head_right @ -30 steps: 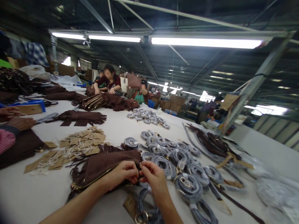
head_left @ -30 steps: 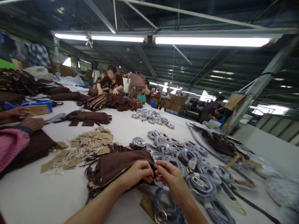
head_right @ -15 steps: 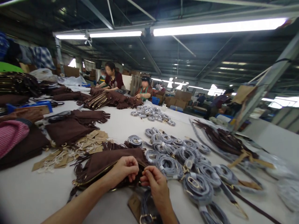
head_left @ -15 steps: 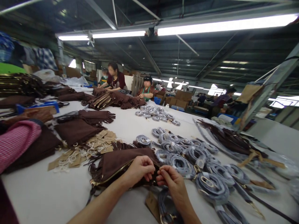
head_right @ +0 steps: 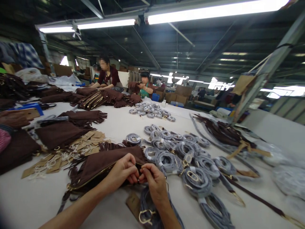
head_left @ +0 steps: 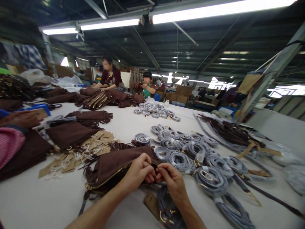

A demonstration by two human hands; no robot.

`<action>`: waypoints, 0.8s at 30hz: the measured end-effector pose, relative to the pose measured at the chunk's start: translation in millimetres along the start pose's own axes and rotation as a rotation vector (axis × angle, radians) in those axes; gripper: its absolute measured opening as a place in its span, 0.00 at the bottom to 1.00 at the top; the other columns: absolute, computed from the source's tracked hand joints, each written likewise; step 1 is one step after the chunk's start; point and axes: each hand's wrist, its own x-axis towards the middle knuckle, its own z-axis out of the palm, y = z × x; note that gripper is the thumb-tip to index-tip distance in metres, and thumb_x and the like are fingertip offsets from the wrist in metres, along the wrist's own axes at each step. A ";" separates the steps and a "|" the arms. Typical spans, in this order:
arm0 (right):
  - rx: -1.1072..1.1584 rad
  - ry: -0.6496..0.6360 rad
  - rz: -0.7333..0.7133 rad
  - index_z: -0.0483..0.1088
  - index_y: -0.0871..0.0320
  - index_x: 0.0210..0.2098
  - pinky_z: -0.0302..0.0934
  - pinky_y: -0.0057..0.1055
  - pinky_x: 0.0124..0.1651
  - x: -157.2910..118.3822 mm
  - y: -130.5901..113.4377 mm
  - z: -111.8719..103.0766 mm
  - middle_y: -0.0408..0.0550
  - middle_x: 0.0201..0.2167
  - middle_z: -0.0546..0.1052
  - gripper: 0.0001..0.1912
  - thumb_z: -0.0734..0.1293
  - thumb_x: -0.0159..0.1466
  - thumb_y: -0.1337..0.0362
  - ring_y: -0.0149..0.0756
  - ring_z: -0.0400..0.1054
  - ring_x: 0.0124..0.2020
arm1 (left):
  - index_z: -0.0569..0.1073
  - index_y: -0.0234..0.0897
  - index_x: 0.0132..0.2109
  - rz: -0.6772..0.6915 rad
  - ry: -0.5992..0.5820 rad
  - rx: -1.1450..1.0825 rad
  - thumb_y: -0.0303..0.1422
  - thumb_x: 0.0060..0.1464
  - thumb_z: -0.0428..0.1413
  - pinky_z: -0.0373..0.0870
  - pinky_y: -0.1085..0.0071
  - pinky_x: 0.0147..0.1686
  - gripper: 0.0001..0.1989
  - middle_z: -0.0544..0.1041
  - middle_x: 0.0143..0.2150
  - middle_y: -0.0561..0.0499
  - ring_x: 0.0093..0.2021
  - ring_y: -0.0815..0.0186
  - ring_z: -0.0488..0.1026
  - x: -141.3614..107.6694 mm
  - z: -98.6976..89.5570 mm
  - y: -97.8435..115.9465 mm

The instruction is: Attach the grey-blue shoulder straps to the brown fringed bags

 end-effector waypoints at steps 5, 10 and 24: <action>-0.001 -0.018 -0.002 0.74 0.56 0.32 0.68 0.24 0.27 -0.5 1.4 -0.8 0.41 0.20 0.77 0.18 0.71 0.57 0.47 0.30 0.70 0.21 | 0.65 0.36 0.31 0.022 0.034 0.028 0.34 0.45 0.53 0.64 0.79 0.19 0.06 0.75 0.23 0.53 0.19 0.72 0.70 -0.7 3.3 -2.3; -0.012 -0.021 0.004 0.74 0.57 0.33 0.69 0.26 0.28 -0.1 2.1 -2.0 0.42 0.21 0.77 0.18 0.71 0.57 0.47 0.31 0.71 0.22 | 0.70 0.35 0.29 0.098 0.058 0.266 0.32 0.50 0.50 0.62 0.77 0.21 0.07 0.71 0.21 0.54 0.20 0.71 0.67 -5.3 4.9 -1.1; -0.089 -0.092 -0.015 0.74 0.56 0.32 0.69 0.29 0.30 -3.0 -0.7 -1.3 0.42 0.21 0.76 0.16 0.68 0.60 0.48 0.33 0.71 0.23 | 0.65 0.36 0.23 0.318 0.122 0.744 0.25 0.52 0.50 0.53 0.74 0.27 0.11 0.69 0.22 0.55 0.25 0.70 0.63 -7.8 5.4 -1.1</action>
